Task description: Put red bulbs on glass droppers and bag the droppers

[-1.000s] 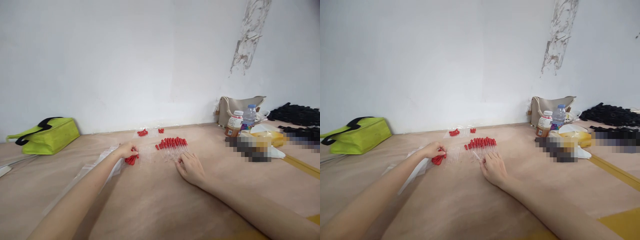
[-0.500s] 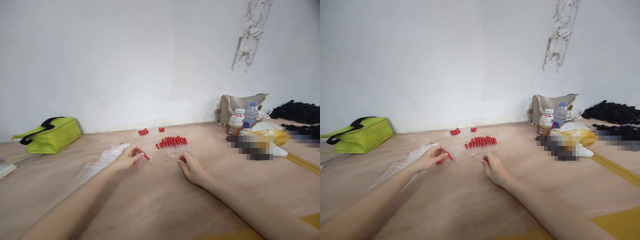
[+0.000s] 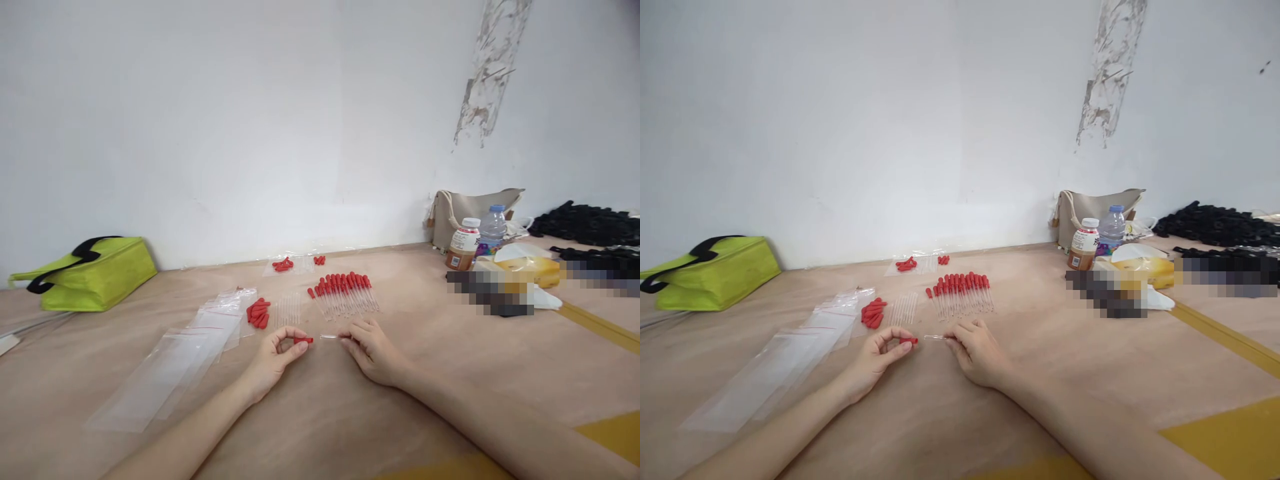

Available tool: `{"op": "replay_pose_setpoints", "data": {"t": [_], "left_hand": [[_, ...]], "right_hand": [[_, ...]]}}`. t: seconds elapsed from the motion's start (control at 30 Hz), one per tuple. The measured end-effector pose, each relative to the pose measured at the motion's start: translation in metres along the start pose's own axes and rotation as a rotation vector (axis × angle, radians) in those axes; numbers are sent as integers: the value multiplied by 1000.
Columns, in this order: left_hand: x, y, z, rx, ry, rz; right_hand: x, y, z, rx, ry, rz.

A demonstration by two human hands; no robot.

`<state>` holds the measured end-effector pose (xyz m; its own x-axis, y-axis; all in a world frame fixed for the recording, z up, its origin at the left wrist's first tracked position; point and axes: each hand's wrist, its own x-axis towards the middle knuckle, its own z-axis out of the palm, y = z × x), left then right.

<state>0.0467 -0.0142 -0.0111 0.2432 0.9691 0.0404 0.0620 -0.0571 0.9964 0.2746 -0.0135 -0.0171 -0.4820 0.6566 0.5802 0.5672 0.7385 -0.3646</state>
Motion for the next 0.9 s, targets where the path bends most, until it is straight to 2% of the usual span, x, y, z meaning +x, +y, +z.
{"op": "replay_pose_setpoints", "data": {"t": [0.23,0.5,0.7,0.9], "left_hand": [[1,-3,5,-27,-67,28],[1,3,8,33,-131,-26],[0,0,9,128,-122,40],[-2,-8,9,281,-123,163]], "right_hand": [[2,-4,1,3,-12,4],[3,-5,3,37,-38,-10],[4,-3,6,36,-40,-54],[6,2,4,-72,-59,-127]]}}
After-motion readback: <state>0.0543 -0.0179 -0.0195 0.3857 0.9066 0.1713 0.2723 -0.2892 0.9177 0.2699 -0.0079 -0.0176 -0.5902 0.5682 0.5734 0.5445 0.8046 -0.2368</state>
